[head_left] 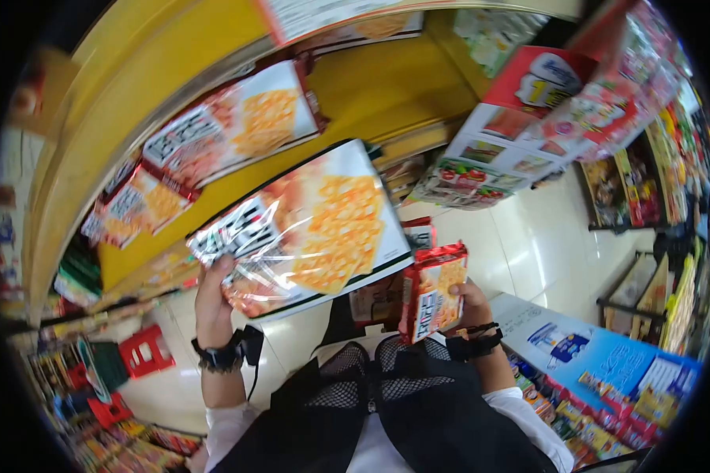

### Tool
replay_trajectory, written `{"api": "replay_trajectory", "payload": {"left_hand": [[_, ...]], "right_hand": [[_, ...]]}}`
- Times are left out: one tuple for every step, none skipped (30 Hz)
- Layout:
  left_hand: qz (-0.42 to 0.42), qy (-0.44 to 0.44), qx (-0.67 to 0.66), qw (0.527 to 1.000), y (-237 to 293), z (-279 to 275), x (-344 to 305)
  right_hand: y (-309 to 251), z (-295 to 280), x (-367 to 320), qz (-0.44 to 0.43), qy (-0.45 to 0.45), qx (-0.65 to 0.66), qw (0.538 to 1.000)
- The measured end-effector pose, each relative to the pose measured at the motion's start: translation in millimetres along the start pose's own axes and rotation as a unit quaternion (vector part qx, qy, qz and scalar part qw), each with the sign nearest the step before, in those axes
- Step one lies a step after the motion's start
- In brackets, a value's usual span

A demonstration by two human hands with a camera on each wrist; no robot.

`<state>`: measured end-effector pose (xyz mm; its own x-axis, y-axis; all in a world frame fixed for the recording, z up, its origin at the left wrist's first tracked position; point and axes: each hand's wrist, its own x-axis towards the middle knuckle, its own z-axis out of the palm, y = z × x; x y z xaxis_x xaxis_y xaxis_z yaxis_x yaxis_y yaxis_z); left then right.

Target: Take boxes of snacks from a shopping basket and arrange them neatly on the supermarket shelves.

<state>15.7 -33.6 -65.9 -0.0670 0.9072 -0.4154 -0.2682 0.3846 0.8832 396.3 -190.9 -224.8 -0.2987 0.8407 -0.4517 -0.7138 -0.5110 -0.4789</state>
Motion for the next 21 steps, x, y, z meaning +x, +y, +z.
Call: {"api": "replay_trajectory", "payload": {"left_hand": [[0.000,-0.025,0.001,1.000,-0.5,5.6,2.3],[0.000,-0.050,0.002,0.999,-0.9,10.2,3.6],[-0.016,-0.054,0.008,0.998,0.1,9.1,2.1],[-0.008,-0.063,0.002,0.998,0.9,7.6,-1.4],[-0.013,-0.060,-0.007,0.998,3.0,7.5,-6.3],[-0.020,-0.067,-0.014,0.997,4.3,9.0,-7.3],[-0.014,-0.075,-0.022,0.997,3.4,9.0,-8.0],[-0.017,-0.069,-0.023,0.997,2.1,8.8,-9.0],[-0.016,-0.080,-0.030,0.996,2.4,8.6,-8.2],[-0.016,-0.091,-0.037,0.995,2.8,8.1,-7.6],[-0.010,-0.091,-0.033,0.995,1.1,6.2,-6.6],[-0.014,-0.093,-0.038,0.995,1.6,7.2,-8.8],[-0.010,-0.087,-0.036,0.996,3.0,11.2,-11.0],[-0.006,-0.080,-0.034,0.996,4.1,13.8,-12.4],[-0.006,-0.078,-0.036,0.996,3.1,12.3,-12.6],[-0.006,-0.084,-0.037,0.996,1.8,9.9,-12.0],[-0.006,-0.091,-0.037,0.995,1.2,7.0,-11.4],[-0.006,-0.089,-0.039,0.995,1.5,4.1,-10.7],[-0.010,-0.094,-0.038,0.995,2.1,1.0,-10.0],[-0.013,-0.099,-0.036,0.994,2.6,-2.1,-9.8],[-0.013,-0.090,-0.028,0.996,5.3,-0.7,-12.2]], "right_hand": [[-2.0,4.6,-6.5,-0.011,0.031,0.020,0.999],[-1.4,7.8,-10.6,-0.001,0.024,0.016,1.000],[0.5,11.2,-12.4,-0.023,0.043,0.018,0.999],[2.7,12.4,-12.7,-0.046,0.062,0.021,0.997],[6.0,0.2,-8.7,-0.044,0.029,0.001,0.999],[5.2,12.1,-8.2,-0.037,0.025,-0.002,0.999],[0.0,31.2,-12.1,-0.043,0.057,-0.011,0.997],[-5.6,44.5,-16.0,-0.049,0.089,-0.020,0.995],[-8.3,49.6,-17.1,-0.045,0.092,-0.036,0.994],[-6.6,42.8,-16.1,-0.042,0.089,-0.038,0.994],[-3.9,29.0,-15.8,-0.034,0.073,-0.022,0.997],[-4.4,26.4,-15.3,-0.025,0.057,-0.006,0.998],[-3.0,28.2,-19.3,-0.030,0.081,-0.015,0.996],[-1.8,24.8,-19.0,-0.029,0.080,-0.016,0.996],[-1.8,22.0,-18.2,-0.027,0.072,-0.022,0.997],[-1.3,20.5,-16.7,-0.024,0.065,-0.028,0.997],[-0.2,20.4,-15.5,-0.022,0.064,-0.030,0.997],[-1.1,28.0,-13.6,-0.020,0.070,-0.028,0.997],[-1.3,35.1,-12.7,-0.019,0.076,-0.027,0.997],[-0.9,41.2,-13.2,-0.017,0.076,-0.029,0.997],[-0.5,46.6,-13.7,-0.018,0.088,-0.017,0.996]]}}
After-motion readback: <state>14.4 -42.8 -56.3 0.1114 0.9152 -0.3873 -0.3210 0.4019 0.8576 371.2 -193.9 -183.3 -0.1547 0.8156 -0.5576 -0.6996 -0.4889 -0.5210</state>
